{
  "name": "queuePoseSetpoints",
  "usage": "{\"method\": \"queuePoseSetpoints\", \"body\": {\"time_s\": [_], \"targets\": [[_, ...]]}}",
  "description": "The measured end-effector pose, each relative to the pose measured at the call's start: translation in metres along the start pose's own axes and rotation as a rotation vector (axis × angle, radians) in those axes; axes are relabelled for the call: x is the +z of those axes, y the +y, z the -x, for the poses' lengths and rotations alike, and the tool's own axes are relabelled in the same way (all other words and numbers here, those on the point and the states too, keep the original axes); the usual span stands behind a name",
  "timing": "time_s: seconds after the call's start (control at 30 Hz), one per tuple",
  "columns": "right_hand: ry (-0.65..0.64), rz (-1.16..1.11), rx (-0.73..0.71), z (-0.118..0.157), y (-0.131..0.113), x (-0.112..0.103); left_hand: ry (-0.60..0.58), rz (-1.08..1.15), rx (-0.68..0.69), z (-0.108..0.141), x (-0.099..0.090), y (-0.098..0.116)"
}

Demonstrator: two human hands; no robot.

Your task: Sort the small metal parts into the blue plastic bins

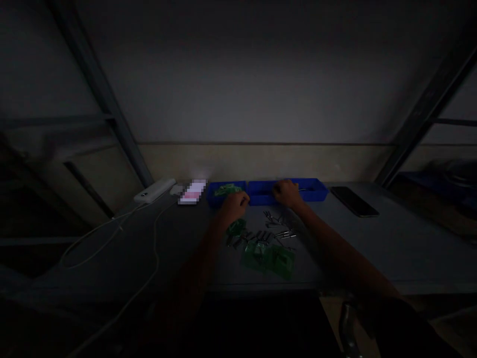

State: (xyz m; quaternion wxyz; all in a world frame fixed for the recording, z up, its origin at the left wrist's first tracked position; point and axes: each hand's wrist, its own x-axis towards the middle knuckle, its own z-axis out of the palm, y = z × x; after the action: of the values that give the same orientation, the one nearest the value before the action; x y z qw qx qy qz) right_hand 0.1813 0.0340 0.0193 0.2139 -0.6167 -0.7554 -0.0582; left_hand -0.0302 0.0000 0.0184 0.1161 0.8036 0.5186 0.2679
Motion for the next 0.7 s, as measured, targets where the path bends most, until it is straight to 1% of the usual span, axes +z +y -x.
{"method": "queuePoseSetpoints", "body": {"time_s": [0.07,0.13,0.2,0.27,0.33,0.4,0.47,0.53,0.6,0.7], "targets": [[-0.094,0.010,0.004,-0.013,-0.005,-0.001,-0.097,-0.086,-0.040,0.003,0.000,-0.006],[-0.163,-0.012,-0.015,-0.024,-0.010,0.002,-0.155,-0.176,-0.087,0.007,-0.001,-0.011],[-0.193,-0.038,-0.021,-0.032,-0.015,0.006,-0.194,-0.232,-0.134,0.010,-0.002,-0.012],[-0.195,-0.044,0.003,-0.034,-0.018,0.011,-0.237,-0.258,-0.172,0.013,-0.005,-0.008],[-0.167,-0.047,0.028,-0.031,-0.021,0.012,-0.281,-0.273,-0.191,0.014,-0.006,-0.002],[-0.077,-0.069,0.019,-0.022,-0.022,0.010,-0.305,-0.286,-0.198,0.014,-0.007,0.003],[0.046,-0.121,-0.044,-0.008,-0.024,0.007,-0.325,-0.295,-0.206,0.014,-0.007,0.006],[0.132,-0.184,-0.130,0.009,-0.028,0.004,-0.330,-0.283,-0.198,0.013,-0.007,0.008],[0.159,-0.262,-0.197,0.025,-0.033,0.002,-0.297,-0.206,-0.152,0.010,-0.006,0.008],[0.115,-0.413,-0.293,0.041,-0.042,0.000,-0.188,0.075,-0.068,0.005,-0.004,0.008]]}}
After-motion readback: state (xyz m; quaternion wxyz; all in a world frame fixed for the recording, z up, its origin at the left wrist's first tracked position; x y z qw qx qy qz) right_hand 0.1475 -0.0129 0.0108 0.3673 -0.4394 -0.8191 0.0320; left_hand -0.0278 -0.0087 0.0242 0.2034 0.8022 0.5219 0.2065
